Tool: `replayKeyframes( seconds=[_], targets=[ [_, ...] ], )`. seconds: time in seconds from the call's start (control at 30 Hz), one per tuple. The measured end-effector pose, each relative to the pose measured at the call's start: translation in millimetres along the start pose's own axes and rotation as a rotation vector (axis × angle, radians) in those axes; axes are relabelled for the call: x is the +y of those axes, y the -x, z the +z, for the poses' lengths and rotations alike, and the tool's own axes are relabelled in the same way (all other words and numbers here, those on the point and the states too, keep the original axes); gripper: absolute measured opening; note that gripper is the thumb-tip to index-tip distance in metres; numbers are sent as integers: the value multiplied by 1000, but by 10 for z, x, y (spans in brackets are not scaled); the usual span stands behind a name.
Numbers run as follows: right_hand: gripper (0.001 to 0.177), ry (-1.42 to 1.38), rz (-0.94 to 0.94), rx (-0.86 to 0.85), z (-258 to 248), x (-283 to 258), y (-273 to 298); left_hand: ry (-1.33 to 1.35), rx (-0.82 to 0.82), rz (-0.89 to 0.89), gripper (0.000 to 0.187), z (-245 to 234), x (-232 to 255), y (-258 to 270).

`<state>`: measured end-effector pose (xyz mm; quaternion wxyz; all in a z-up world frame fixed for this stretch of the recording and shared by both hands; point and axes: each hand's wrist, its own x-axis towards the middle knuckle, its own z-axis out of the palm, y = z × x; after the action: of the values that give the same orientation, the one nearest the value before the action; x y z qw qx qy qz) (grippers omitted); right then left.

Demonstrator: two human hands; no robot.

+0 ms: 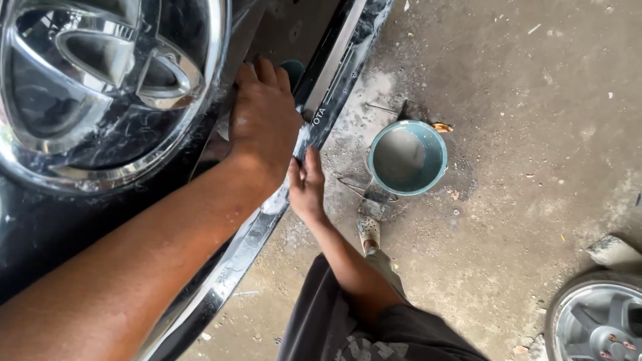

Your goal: The person scrubs the rear bumper of a black car using a soapy sponge and a cloth. They repeatedly dip the sponge into a bucket of water and wipe the surface, focusing on the lower trim and the area around the taillight.

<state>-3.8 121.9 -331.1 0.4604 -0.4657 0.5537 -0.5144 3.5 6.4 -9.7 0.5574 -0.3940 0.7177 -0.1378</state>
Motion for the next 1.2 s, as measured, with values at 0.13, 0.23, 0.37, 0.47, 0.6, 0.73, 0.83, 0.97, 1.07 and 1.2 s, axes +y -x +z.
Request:
replayKeyframes(
  seconds=[0.13, 0.23, 0.37, 0.47, 0.6, 0.73, 0.83, 0.97, 1.07, 1.2],
  targets=[
    [59, -50, 343, -33, -211, -200, -793, 8, 77, -41, 61, 27, -15, -32],
    [56, -33, 565, -79, -348, -442, -794, -4, 69, -36, 66, -3, 12, 11],
    [60, -168, 265, -26, 44, -190, 161, 8, 49, 23, 68, -4, -14, 17],
    [67, 35, 187, 56, 134, 307, -45, -75, -36, 18, 80, -28, -35, -11],
    [60, -44, 649, -91, -272, -340, -923, 90, 112, -65, 50, 36, 50, 0],
    [58, -197, 266, 5, -41, -319, -67, 36, 64, -46, 60, 11, -2, 7],
    [51, -114, 115, -6, -19, -266, 211, 38, -4, 14, 66, -24, 8, 22],
    [47, -22, 157, -25, -147, 238, -855, -4, 77, -33, 59, 32, 1, -22],
    [50, -197, 324, -100, -250, 617, -1105, 64, 48, -41, 62, -16, -7, -1],
    [46, 84, 176, -69, -78, -325, 62, 29, 9, 6, 58, 18, 15, -42]
  ],
)
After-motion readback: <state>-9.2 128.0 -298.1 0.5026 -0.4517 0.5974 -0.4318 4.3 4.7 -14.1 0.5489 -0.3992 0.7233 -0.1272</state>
